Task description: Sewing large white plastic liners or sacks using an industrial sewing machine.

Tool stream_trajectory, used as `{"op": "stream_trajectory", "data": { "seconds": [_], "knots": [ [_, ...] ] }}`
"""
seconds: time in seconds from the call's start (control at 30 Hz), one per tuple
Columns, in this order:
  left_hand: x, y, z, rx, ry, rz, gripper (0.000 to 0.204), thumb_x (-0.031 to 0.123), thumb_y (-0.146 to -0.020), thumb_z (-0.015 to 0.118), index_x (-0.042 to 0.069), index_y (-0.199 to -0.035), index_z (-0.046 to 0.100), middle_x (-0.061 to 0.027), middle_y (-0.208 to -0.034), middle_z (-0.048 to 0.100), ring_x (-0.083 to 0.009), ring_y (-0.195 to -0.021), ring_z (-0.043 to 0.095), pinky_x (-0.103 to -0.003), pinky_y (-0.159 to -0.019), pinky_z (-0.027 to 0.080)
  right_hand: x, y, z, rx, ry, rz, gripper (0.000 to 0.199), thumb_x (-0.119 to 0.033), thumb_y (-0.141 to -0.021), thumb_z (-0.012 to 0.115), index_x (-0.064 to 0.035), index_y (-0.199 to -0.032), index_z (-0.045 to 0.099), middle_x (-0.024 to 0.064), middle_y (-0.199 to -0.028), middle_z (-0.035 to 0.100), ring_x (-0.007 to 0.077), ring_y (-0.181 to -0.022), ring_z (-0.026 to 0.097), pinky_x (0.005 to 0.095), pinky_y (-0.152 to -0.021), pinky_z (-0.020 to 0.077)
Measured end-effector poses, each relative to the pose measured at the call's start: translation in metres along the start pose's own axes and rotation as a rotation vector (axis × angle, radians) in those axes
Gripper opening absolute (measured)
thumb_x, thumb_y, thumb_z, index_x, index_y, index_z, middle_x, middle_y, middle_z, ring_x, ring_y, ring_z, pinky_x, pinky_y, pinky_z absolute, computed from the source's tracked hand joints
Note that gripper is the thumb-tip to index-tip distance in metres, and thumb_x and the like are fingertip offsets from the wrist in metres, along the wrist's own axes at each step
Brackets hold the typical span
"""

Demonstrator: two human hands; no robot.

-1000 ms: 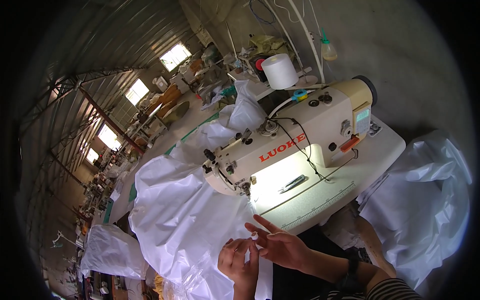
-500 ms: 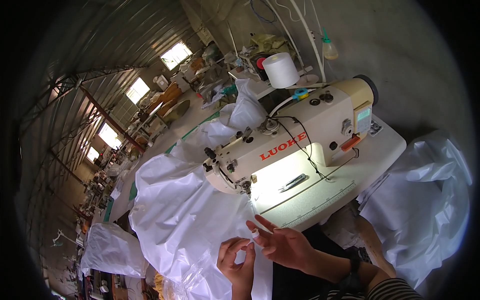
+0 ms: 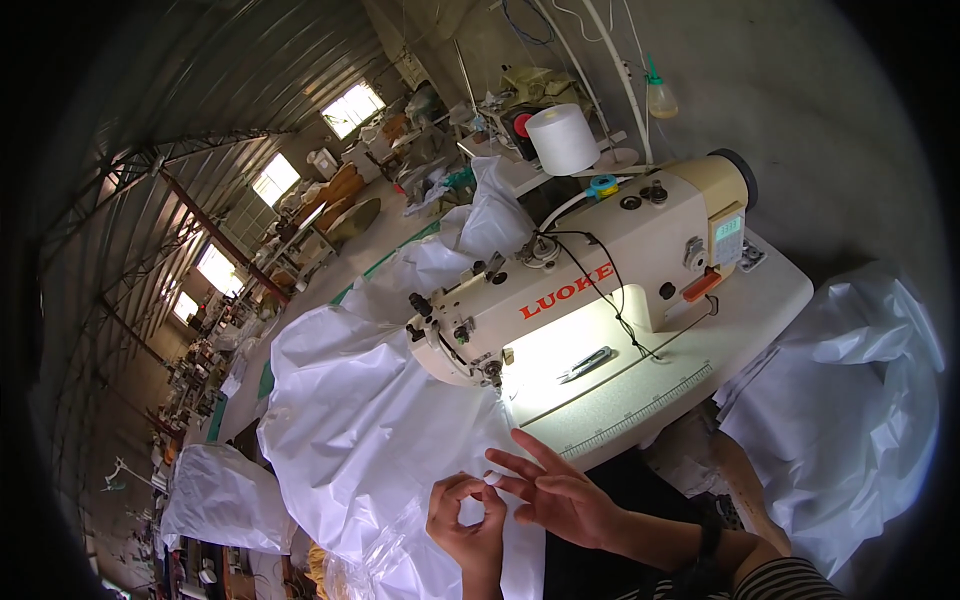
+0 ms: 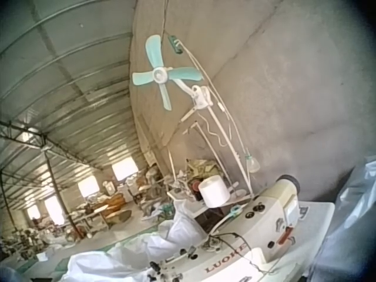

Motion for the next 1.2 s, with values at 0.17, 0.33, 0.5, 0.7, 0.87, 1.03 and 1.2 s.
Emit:
{"op": "stream_trajectory", "data": {
  "seconds": [0.17,0.33,0.5,0.7,0.87,1.03,1.2],
  "knots": [
    [-0.029,0.002,0.005,-0.026,0.331,-0.210,0.021,-0.013,-0.068,0.067,0.001,-0.083,0.065,-0.0085,-0.087,0.065,-0.0151,-0.073,0.063,-0.028,-0.072,0.051,0.011,-0.002,-0.008,-0.019,-0.516,0.201,0.063,-0.021,-0.099,0.050,-0.0209,-0.155,0.021,0.0071,-0.160,0.023,0.0242,-0.132,0.046,0.0255,-0.073,0.0457],
    [-0.035,-0.002,-0.004,-0.020,0.318,-0.206,0.020,-0.012,-0.068,0.067,0.002,-0.082,0.065,-0.0079,-0.086,0.065,-0.0161,-0.075,0.062,-0.030,-0.079,0.052,0.010,0.002,0.005,-0.113,-0.549,0.266,0.064,-0.024,-0.098,0.051,-0.0188,-0.155,0.021,0.0090,-0.159,0.023,0.0250,-0.128,0.049,0.0225,-0.065,0.0463],
    [-0.012,-0.012,-0.002,-0.117,0.202,0.034,0.023,-0.006,-0.065,0.071,0.008,-0.083,0.066,-0.0029,-0.082,0.066,-0.0185,-0.076,0.065,-0.044,-0.097,0.049,0.004,0.004,0.007,-0.097,-0.138,0.267,0.071,-0.023,-0.099,0.051,-0.0195,-0.157,0.010,0.0153,-0.159,0.021,0.0227,-0.122,0.053,0.0210,-0.062,0.0475],
    [0.003,-0.020,0.005,-0.300,0.123,0.305,0.023,0.001,-0.064,0.076,0.012,-0.082,0.066,0.0009,-0.084,0.067,-0.0169,-0.071,0.065,-0.044,-0.096,0.049,-0.014,0.003,0.020,-0.230,0.568,0.229,0.079,-0.020,-0.103,0.047,-0.0200,-0.155,-0.012,0.0219,-0.157,0.019,0.0189,-0.114,0.058,0.0203,-0.057,0.0469],
    [0.015,-0.023,0.021,-0.461,0.135,0.438,0.020,0.005,-0.068,0.076,0.013,-0.083,0.066,0.0019,-0.088,0.068,-0.0162,-0.069,0.064,-0.043,-0.096,0.048,-0.010,0.008,0.014,-0.231,0.721,0.341,0.087,-0.016,-0.100,0.054,-0.0201,-0.155,-0.013,0.0221,-0.157,0.019,0.0187,-0.112,0.059,0.0234,-0.061,0.0527],
    [0.032,-0.021,0.034,-0.592,0.132,0.546,0.022,0.003,-0.064,0.077,0.014,-0.081,0.067,0.0033,-0.087,0.067,-0.0145,-0.068,0.064,-0.042,-0.097,0.047,-0.001,0.009,0.007,-0.240,0.709,0.425,0.089,-0.008,-0.097,0.052,-0.0235,-0.155,-0.013,0.0188,-0.159,0.014,0.0204,-0.118,0.055,0.0290,-0.070,0.0577],
    [0.070,-0.005,0.036,-0.683,-0.038,0.834,0.015,0.007,-0.069,0.075,0.015,-0.079,0.068,0.0066,-0.094,0.066,-0.0110,-0.067,0.063,-0.042,-0.101,0.047,-0.006,0.010,0.003,-0.207,0.642,0.339,0.095,0.005,-0.088,0.047,-0.0258,-0.155,-0.013,0.0161,-0.161,0.011,0.0228,-0.122,0.053,0.0319,-0.075,0.0578]
  ]
}}
Point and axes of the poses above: each hand's wrist, its own y-axis away from the middle knuckle, its own z-axis out of the palm, x = y × z, the point moved 10 cm from there along -y, towards the middle knuckle
